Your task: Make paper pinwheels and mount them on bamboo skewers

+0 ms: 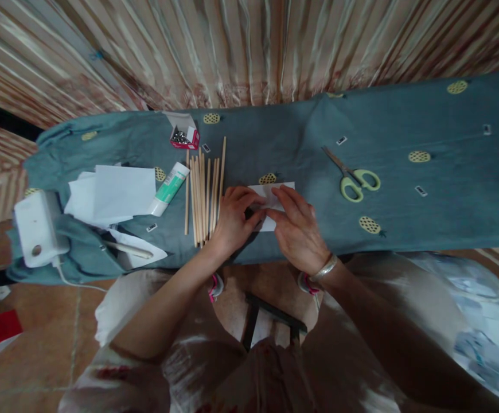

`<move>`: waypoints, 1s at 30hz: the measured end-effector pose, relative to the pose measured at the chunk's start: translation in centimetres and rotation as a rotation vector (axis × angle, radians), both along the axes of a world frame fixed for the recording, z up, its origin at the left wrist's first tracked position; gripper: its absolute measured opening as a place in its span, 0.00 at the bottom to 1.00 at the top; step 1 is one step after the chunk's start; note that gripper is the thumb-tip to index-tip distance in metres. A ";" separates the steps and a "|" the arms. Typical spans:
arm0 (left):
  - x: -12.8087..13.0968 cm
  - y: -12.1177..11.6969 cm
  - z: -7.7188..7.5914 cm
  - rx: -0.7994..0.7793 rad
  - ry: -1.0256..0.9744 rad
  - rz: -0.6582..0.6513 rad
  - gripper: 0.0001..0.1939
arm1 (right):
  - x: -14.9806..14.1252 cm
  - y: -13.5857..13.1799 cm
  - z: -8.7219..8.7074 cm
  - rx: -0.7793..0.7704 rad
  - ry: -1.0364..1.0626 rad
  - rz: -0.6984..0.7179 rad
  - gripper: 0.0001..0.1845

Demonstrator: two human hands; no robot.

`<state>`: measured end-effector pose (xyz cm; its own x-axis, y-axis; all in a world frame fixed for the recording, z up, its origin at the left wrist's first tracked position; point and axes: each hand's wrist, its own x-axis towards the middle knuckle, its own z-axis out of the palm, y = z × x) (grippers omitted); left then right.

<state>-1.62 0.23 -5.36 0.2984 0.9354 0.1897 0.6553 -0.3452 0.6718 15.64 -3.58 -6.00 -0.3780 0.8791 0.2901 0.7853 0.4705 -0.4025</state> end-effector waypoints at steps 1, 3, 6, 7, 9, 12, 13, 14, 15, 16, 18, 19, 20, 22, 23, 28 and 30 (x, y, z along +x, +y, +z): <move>-0.1 -0.1 0.1 0.003 -0.008 -0.004 0.04 | -0.1 0.0 -0.1 -0.005 0.007 -0.004 0.18; -0.3 -0.4 0.2 0.010 -0.005 -0.009 0.04 | -0.2 -0.2 -0.4 -0.008 0.030 -0.012 0.19; -0.6 -0.6 0.3 0.015 0.013 -0.001 0.05 | -0.3 -0.3 -0.7 0.007 0.061 -0.026 0.20; -0.7 -0.6 0.3 0.014 0.017 0.004 0.05 | -0.3 -0.3 -0.7 0.014 0.067 -0.029 0.20; -0.7 -0.7 0.3 0.007 0.022 0.002 0.05 | -0.5 -0.3 -0.7 0.026 0.073 -0.026 0.19; -0.7 -0.7 0.3 0.002 0.027 -0.007 0.06 | -0.8 -0.2 -0.8 0.014 0.071 -0.008 0.20; -0.6 -0.7 0.3 0.005 0.031 -0.009 0.06 | -0.9 -0.1 -0.8 0.001 0.079 -0.002 0.20; -0.6 -0.7 0.3 0.009 0.037 -0.012 0.06 | -1.0 -0.1 -0.8 -0.011 0.091 0.002 0.20; -0.6 -0.7 0.3 0.013 0.045 -0.015 0.06 | -1.0 0.0 -0.9 -0.019 0.105 0.001 0.20; -0.6 -0.7 0.3 0.018 0.052 -0.020 0.06 | -1.0 0.1 -0.9 -0.019 0.116 -0.002 0.20; -0.6 -0.8 0.3 0.031 0.062 -0.031 0.06 | -0.8 0.1 -0.9 -0.005 0.126 -0.008 0.20; -0.6 -0.8 0.2 0.036 0.063 -0.035 0.06 | -0.7 0.2 -0.9 0.004 0.127 -0.009 0.20; -0.6 -0.8 0.2 0.041 0.062 -0.037 0.06 | -0.4 0.2 -0.8 0.012 0.133 -0.009 0.20; -0.7 -0.8 0.1 0.044 0.063 -0.037 0.06 | 0.2 0.4 -0.6 0.018 0.165 -0.004 0.20; -0.7 -0.9 0.1 0.042 0.066 -0.036 0.06 | 0.5 0.6 -0.5 0.018 0.188 -0.005 0.20; -0.9 -1.1 0.3 0.039 0.066 -0.044 0.06 | 1.9 2.2 -0.6 0.018 0.239 -0.103 0.21; -1.0 -1.1 0.3 0.049 0.060 -0.045 0.07 | 2.0 2.8 -0.9 0.000 0.229 -0.109 0.22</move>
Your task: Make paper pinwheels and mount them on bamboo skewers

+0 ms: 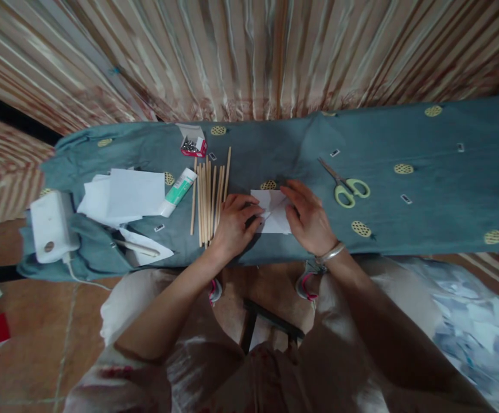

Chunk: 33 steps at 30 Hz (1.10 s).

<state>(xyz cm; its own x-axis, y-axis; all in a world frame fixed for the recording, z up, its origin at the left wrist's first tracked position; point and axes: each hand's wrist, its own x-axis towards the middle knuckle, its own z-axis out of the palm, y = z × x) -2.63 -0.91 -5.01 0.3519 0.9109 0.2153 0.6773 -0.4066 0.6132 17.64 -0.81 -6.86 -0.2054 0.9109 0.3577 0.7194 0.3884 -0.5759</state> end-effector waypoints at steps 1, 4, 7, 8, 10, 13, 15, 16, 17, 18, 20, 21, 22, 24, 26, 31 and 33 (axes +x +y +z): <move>0.0 0.0 0.0 0.005 -0.002 0.001 0.07 | 0.0 0.2 -0.1 -0.011 -0.003 0.011 0.22; -0.1 -0.1 -0.1 0.007 -0.012 0.009 0.07 | -0.1 0.5 -0.1 -0.036 -0.001 0.042 0.22; -0.2 0.0 -0.1 -0.002 -0.021 0.016 0.07 | 0.0 0.5 0.0 -0.041 0.009 0.043 0.21; -0.2 0.0 -0.1 -0.004 -0.023 0.015 0.07 | 0.1 0.4 0.0 -0.040 0.013 0.042 0.21; -0.3 0.1 0.0 -0.010 -0.021 0.007 0.06 | 0.2 0.4 0.0 -0.037 0.020 0.047 0.21; -0.3 0.2 0.2 -0.030 -0.007 -0.006 0.05 | 0.3 0.4 0.0 -0.034 0.019 0.048 0.21; -0.3 0.2 0.3 -0.048 0.000 -0.015 0.05 | 0.4 0.4 -0.1 -0.039 0.013 0.044 0.20; -0.2 0.1 0.4 -0.058 0.001 -0.020 0.05 | 0.4 0.4 -0.1 -0.041 0.012 0.042 0.20; -0.2 0.1 0.5 -0.067 0.001 -0.028 0.05 | 0.4 0.4 -0.1 -0.042 0.013 0.041 0.20; -0.2 0.0 0.5 -0.075 0.001 -0.035 0.05 | 0.5 0.4 -0.1 -0.043 0.014 0.039 0.20; -0.1 -0.2 0.6 -0.083 -0.003 -0.046 0.06 | 0.6 0.3 -0.1 -0.039 0.017 0.031 0.20; -0.1 -0.3 0.6 -0.082 -0.006 -0.048 0.05 | 0.6 0.3 -0.1 -0.037 0.016 0.028 0.20; 0.0 -0.4 0.6 -0.080 -0.010 -0.049 0.05 | 0.7 0.3 -0.1 -0.034 0.014 0.025 0.20; 0.1 -0.6 0.7 -0.078 -0.023 -0.051 0.05 | 0.7 0.3 -0.1 -0.026 0.010 0.021 0.20; 0.2 -0.7 0.7 -0.073 -0.053 -0.054 0.04 | 0.6 0.3 -0.2 -0.013 0.008 0.018 0.20; -1.2 0.1 1.1 0.033 -0.157 0.010 0.05 | 0.2 0.5 -0.4 0.019 0.018 0.011 0.19; -2.9 1.0 1.5 0.110 -0.149 0.103 0.05 | 0.2 0.6 -0.6 0.025 0.021 0.003 0.19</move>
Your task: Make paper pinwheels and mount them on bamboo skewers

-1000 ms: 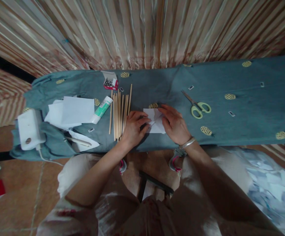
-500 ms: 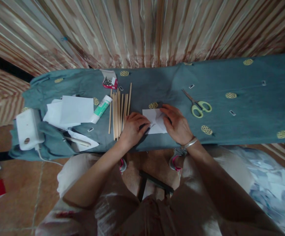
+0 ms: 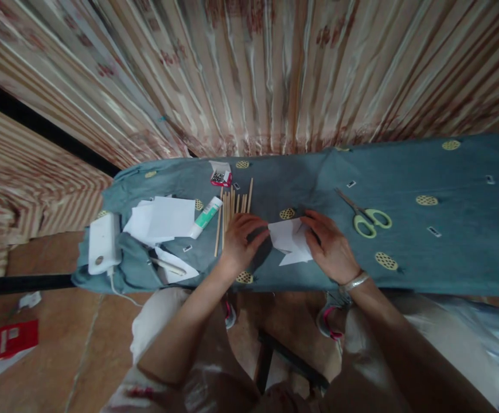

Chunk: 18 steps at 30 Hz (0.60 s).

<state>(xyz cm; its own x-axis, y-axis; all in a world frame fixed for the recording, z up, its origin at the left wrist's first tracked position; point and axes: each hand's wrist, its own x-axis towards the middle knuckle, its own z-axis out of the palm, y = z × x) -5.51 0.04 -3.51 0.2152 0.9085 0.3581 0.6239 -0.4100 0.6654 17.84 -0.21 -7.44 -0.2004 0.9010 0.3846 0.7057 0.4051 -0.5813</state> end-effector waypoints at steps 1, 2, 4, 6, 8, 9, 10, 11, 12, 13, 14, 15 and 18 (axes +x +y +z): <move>-1.1 0.5 0.2 0.038 0.021 0.077 0.06 | 0.0 0.1 -0.1 0.002 0.002 -0.003 0.19; -2.4 0.9 0.3 0.084 0.045 0.169 0.08 | 0.0 0.1 -0.2 0.005 0.003 -0.006 0.19; -5.1 1.5 0.5 0.114 0.122 0.328 0.13 | 0.1 0.2 -0.3 0.014 0.006 -0.014 0.19; -7.6 1.6 0.4 0.092 0.238 0.429 0.17 | 0.2 0.3 -0.4 0.023 0.009 -0.022 0.19; -9.5 1.3 0.2 0.057 0.353 0.462 0.18 | 0.2 0.3 -0.3 0.024 0.012 -0.030 0.19; -10.1 1.0 0.1 0.035 0.401 0.466 0.19 | 0.3 0.3 -0.3 0.020 0.012 -0.035 0.19; -10.6 0.8 0.0 0.006 0.449 0.463 0.19 | 0.3 0.4 -0.3 0.011 0.010 -0.039 0.19; -10.9 0.5 0.1 -0.028 0.492 0.456 0.18 | 0.2 0.4 -0.2 -0.002 0.008 -0.043 0.19; -11.0 0.3 0.1 -0.067 0.531 0.450 0.18 | 0.2 0.4 -0.2 -0.015 0.006 -0.045 0.19; -11.1 0.1 0.2 -0.107 0.565 0.446 0.17 | 0.2 0.4 -0.1 -0.028 0.005 -0.046 0.20; -11.2 0.0 0.3 -0.141 0.588 0.445 0.17 | 0.1 0.5 0.0 -0.037 0.006 -0.047 0.20; -11.1 0.0 0.4 -0.164 0.598 0.445 0.17 | 0.1 0.5 0.0 -0.043 0.008 -0.049 0.20; -10.5 0.1 0.8 -0.153 0.478 0.451 0.17 | -0.2 0.5 0.6 -0.043 0.040 -0.067 0.20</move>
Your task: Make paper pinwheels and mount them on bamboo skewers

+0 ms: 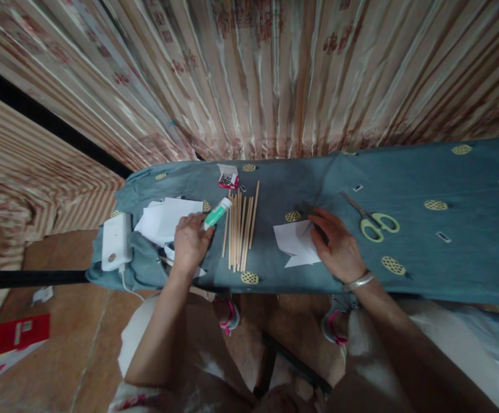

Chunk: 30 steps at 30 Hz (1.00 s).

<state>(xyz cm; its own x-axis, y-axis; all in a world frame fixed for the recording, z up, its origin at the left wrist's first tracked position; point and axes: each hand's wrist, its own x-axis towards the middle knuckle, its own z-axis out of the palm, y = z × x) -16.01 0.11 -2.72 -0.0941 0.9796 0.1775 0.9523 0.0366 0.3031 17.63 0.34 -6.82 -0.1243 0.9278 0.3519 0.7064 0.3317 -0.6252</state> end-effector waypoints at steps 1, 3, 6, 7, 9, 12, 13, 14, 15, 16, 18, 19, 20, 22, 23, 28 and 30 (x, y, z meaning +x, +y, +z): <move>0.5 0.0 0.1 0.032 -0.095 -0.005 0.17 | -0.2 0.0 0.4 0.001 0.024 -0.013 0.20; 2.1 -0.1 0.2 0.064 -0.361 -0.024 0.17 | -0.6 -0.3 1.3 -0.016 0.104 -0.037 0.19; 5.8 -0.8 0.3 -0.039 -0.812 -0.091 0.20 | -1.7 -0.9 3.0 -0.179 0.345 0.005 0.20; 7.2 -1.1 0.3 -0.098 -0.931 -0.118 0.22 | -2.1 -1.1 3.4 -0.280 0.465 0.056 0.22; 9.6 -1.7 0.5 -0.217 -1.100 -0.190 0.22 | -2.8 -1.5 3.9 -0.485 0.701 0.154 0.23; 11.9 -2.2 0.7 -0.277 -1.228 -0.266 0.21 | -3.6 -1.8 3.8 -0.658 0.986 0.189 0.23; 12.4 -2.2 0.8 -0.277 -1.239 -0.274 0.21 | -3.6 -1.8 3.7 -0.689 1.040 0.177 0.22; 12.7 -2.2 0.8 -0.280 -1.232 -0.274 0.21 | -3.6 -1.8 3.6 -0.712 1.079 0.156 0.21; 12.9 -2.2 0.9 -0.290 -1.214 -0.270 0.20 | -3.6 -1.8 3.5 -0.724 1.109 0.128 0.20; 13.1 -2.1 0.9 -0.305 -1.190 -0.263 0.20 | -3.5 -1.8 3.4 -0.730 1.139 0.097 0.18; 13.2 -1.9 0.8 -0.335 -1.154 -0.258 0.20 | -3.2 -1.6 3.6 -0.748 1.200 0.043 0.18; 13.2 -1.8 0.7 -0.345 -1.147 -0.260 0.20 | -3.0 -1.5 3.7 -0.760 1.235 0.022 0.19; 13.1 -1.7 0.7 -0.347 -1.147 -0.262 0.20 | -2.7 -1.3 3.8 -0.768 1.274 0.000 0.20; 12.6 -1.5 0.4 -0.329 -1.133 -0.265 0.18 | -1.9 -0.9 4.0 -0.741 1.362 -0.051 0.19; 12.2 -1.4 0.3 -0.313 -1.098 -0.267 0.17 | -1.4 -0.7 4.1 -0.713 1.403 -0.076 0.19; 11.0 0.0 -0.4 -0.163 -0.537 -0.379 0.11 | 0.5 -0.1 3.8 -0.808 1.496 -0.085 0.19; 11.1 0.9 -0.8 -0.099 -0.320 -0.452 0.10 | 0.5 -0.1 3.7 -0.878 1.519 -0.077 0.20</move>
<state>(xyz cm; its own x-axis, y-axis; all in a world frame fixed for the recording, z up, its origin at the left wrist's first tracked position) -4.86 0.98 -3.49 0.3050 0.9454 0.1146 0.7406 -0.3111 0.5955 18.11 0.22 -3.16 -0.1411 0.8770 -0.4593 -0.6242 -0.4389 -0.6463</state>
